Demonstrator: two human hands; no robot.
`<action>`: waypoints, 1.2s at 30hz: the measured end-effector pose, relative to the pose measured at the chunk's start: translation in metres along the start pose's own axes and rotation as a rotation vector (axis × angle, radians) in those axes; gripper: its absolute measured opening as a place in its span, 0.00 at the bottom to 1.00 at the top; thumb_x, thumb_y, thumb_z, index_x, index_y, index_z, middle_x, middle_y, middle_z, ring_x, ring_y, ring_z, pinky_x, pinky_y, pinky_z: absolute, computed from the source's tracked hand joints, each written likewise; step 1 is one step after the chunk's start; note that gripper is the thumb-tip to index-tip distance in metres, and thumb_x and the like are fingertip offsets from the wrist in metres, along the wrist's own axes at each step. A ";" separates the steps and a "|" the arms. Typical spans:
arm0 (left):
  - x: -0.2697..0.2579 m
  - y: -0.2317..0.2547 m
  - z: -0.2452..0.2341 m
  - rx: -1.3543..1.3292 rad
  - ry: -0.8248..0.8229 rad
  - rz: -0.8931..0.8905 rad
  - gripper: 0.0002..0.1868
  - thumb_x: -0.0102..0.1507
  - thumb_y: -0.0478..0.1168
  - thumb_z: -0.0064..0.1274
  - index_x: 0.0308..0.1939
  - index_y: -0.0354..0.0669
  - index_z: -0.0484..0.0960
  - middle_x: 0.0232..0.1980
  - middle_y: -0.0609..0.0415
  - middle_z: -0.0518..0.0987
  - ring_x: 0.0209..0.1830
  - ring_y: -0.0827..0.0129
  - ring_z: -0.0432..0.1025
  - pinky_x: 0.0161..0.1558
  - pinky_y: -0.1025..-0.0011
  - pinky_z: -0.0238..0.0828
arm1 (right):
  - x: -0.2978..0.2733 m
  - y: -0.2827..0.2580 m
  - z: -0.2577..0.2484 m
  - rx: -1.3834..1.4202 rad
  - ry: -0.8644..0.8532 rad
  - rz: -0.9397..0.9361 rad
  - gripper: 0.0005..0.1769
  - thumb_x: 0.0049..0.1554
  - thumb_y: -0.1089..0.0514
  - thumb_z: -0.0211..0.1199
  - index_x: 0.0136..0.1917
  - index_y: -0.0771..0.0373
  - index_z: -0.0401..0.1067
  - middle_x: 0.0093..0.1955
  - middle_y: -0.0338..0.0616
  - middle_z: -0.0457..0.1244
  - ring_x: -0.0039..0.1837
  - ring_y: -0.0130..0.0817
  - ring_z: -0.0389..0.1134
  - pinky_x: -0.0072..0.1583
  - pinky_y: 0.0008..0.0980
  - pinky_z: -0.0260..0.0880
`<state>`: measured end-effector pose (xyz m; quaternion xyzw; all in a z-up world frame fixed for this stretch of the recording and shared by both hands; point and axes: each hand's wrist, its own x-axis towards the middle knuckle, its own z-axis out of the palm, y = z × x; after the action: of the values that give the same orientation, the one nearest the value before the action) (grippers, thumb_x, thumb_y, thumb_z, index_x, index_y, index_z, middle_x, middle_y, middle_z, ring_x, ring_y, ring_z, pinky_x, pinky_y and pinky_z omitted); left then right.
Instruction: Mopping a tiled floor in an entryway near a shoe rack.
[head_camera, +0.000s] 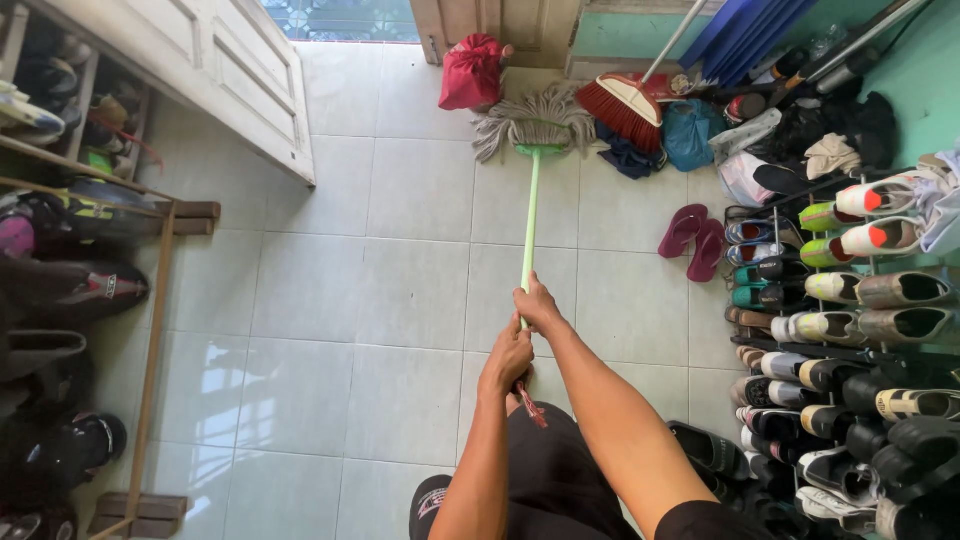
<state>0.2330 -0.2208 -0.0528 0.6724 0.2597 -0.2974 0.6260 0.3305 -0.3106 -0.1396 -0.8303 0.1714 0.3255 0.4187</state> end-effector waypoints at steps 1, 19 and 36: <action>-0.013 -0.006 -0.004 -0.009 0.012 0.012 0.31 0.70 0.39 0.31 0.79 0.49 0.56 0.26 0.55 0.69 0.17 0.70 0.61 0.23 0.65 0.64 | -0.020 -0.005 0.003 -0.009 -0.002 -0.016 0.45 0.57 0.52 0.50 0.84 0.57 0.40 0.56 0.57 0.68 0.51 0.46 0.71 0.52 0.45 0.74; -0.320 -0.254 -0.112 -0.495 0.202 -0.167 0.24 0.71 0.45 0.31 0.72 0.53 0.67 0.27 0.57 0.66 0.19 0.72 0.61 0.21 0.69 0.60 | -0.286 0.078 0.281 -0.107 -0.370 -0.149 0.29 0.56 0.59 0.53 0.69 0.73 0.56 0.36 0.47 0.58 0.30 0.32 0.55 0.28 0.36 0.51; -0.248 -0.167 -0.191 -0.599 0.428 -0.076 0.22 0.69 0.40 0.28 0.68 0.46 0.61 0.33 0.52 0.71 0.22 0.68 0.69 0.22 0.64 0.70 | -0.194 -0.050 0.324 -0.425 -0.554 -0.389 0.34 0.53 0.55 0.57 0.69 0.78 0.68 0.37 0.49 0.63 0.38 0.37 0.62 0.39 0.42 0.63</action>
<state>-0.0436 -0.0115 0.0200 0.4963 0.4853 -0.0838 0.7150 0.0885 -0.0172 -0.1192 -0.7961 -0.1798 0.4800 0.3216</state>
